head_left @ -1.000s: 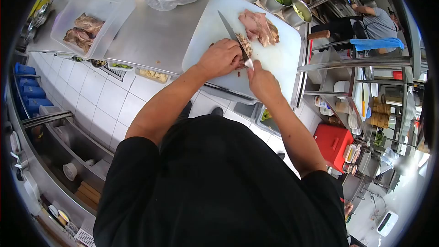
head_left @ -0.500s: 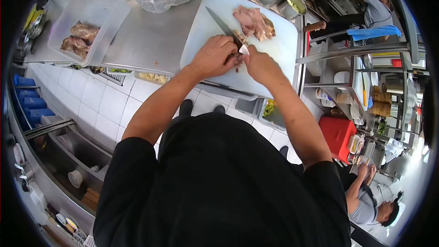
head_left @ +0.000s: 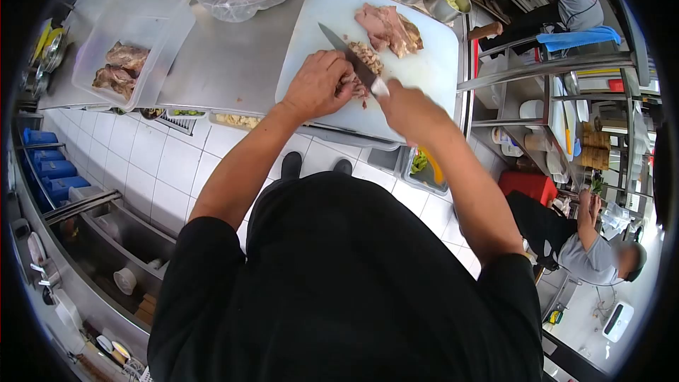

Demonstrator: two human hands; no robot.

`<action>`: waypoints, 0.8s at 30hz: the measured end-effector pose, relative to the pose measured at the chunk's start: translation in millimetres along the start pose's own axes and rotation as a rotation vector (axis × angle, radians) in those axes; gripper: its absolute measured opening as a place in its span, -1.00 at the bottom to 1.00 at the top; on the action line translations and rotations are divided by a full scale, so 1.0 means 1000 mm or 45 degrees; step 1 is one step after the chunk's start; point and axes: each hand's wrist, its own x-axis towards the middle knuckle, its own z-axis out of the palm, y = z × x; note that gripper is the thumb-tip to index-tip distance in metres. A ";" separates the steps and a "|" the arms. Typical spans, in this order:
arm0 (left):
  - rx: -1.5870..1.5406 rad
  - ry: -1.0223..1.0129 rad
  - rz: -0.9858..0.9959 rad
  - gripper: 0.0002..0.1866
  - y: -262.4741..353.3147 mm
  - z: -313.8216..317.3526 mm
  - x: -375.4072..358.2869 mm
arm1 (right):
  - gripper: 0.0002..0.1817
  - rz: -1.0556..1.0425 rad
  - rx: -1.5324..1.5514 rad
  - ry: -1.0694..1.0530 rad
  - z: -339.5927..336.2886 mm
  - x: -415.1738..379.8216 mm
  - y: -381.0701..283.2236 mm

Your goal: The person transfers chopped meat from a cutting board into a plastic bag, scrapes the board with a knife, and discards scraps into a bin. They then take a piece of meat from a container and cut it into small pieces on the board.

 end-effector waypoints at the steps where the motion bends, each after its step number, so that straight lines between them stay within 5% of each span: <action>1: -0.009 -0.082 -0.017 -0.79 -0.004 0.002 -0.003 | -0.60 -0.024 -0.064 0.092 0.015 -0.001 0.009; 7: -0.042 -0.146 -0.011 -0.79 -0.006 -0.001 -0.010 | -0.55 -0.253 -0.124 0.496 0.073 0.052 0.033; 11: 0.024 0.036 -0.026 -0.83 0.005 -0.008 -0.002 | -0.56 -0.030 0.050 -0.034 -0.001 0.012 -0.006; 14: -0.021 -0.236 -0.050 -0.77 -0.009 -0.004 -0.011 | -0.59 -0.085 -0.106 0.239 0.056 0.013 0.023; 19: -0.057 -0.191 -0.025 -0.79 -0.007 -0.006 -0.018 | -0.60 -0.302 -0.131 0.518 0.073 0.055 0.024; 24: -0.010 -0.075 -0.003 -0.80 -0.005 -0.008 -0.011 | -0.57 0.059 0.111 -0.037 0.007 -0.002 -0.012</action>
